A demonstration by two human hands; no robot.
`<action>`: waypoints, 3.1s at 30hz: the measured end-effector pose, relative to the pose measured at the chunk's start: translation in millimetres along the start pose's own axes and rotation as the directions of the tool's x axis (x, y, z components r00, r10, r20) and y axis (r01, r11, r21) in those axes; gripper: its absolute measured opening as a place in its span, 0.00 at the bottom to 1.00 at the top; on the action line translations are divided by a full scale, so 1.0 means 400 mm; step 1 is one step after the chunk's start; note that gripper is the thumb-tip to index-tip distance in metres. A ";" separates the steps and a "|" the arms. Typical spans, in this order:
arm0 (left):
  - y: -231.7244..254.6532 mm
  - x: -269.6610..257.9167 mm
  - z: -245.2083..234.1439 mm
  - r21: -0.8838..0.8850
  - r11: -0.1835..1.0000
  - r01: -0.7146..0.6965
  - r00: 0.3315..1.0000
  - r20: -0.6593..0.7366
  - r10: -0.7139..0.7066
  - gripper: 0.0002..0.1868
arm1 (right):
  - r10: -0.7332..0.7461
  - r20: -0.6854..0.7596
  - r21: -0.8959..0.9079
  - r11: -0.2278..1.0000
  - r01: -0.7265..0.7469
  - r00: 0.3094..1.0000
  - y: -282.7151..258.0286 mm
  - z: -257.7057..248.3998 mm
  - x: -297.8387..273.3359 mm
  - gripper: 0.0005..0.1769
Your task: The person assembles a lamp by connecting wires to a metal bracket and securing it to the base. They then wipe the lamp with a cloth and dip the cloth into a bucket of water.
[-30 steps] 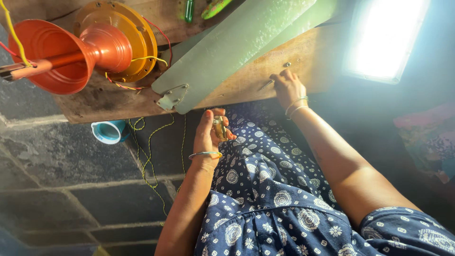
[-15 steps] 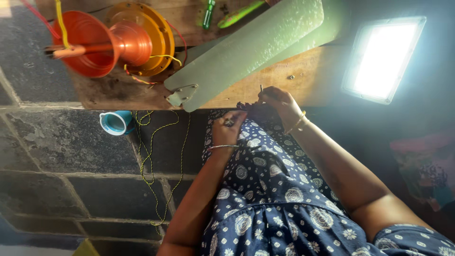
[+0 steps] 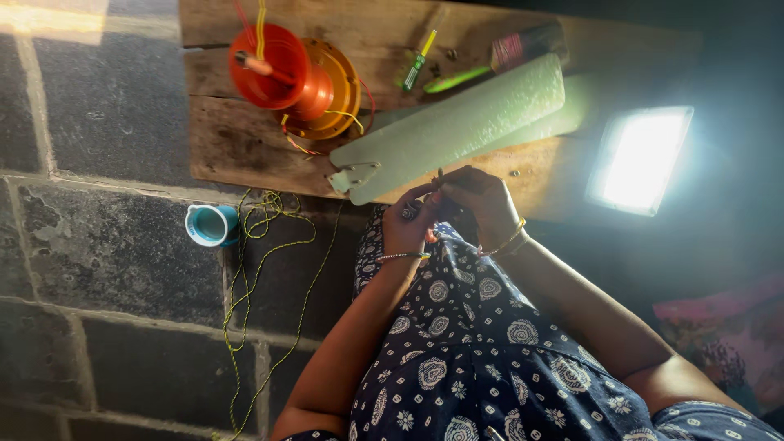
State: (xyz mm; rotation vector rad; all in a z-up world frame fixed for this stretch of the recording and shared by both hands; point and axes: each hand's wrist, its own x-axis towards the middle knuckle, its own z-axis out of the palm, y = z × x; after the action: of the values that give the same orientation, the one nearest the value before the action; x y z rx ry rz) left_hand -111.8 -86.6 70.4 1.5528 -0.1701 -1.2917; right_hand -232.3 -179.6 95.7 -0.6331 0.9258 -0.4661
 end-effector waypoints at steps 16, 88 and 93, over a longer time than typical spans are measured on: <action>0.172 -0.002 -0.403 -0.137 0.906 -0.401 0.915 -0.105 0.389 0.09 | -0.086 0.258 -0.219 0.965 0.145 0.962 0.039 0.432 0.015 0.26; 0.218 -0.066 -0.626 -0.475 0.830 -0.293 0.908 0.135 0.397 0.15 | -0.136 0.340 -0.713 0.608 0.349 0.931 0.107 0.680 -0.016 0.17; 0.219 -0.064 -0.675 -0.563 0.776 -0.285 0.936 0.013 0.353 0.14 | -0.071 0.538 -0.648 0.603 0.466 0.840 0.117 0.683 -0.041 0.13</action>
State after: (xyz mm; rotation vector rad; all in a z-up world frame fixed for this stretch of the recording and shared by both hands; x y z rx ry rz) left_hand 130.1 57.8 114.2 0.8987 -0.1131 -1.0355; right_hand -5.3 -54.1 195.1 -1.6313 0.5139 -0.1468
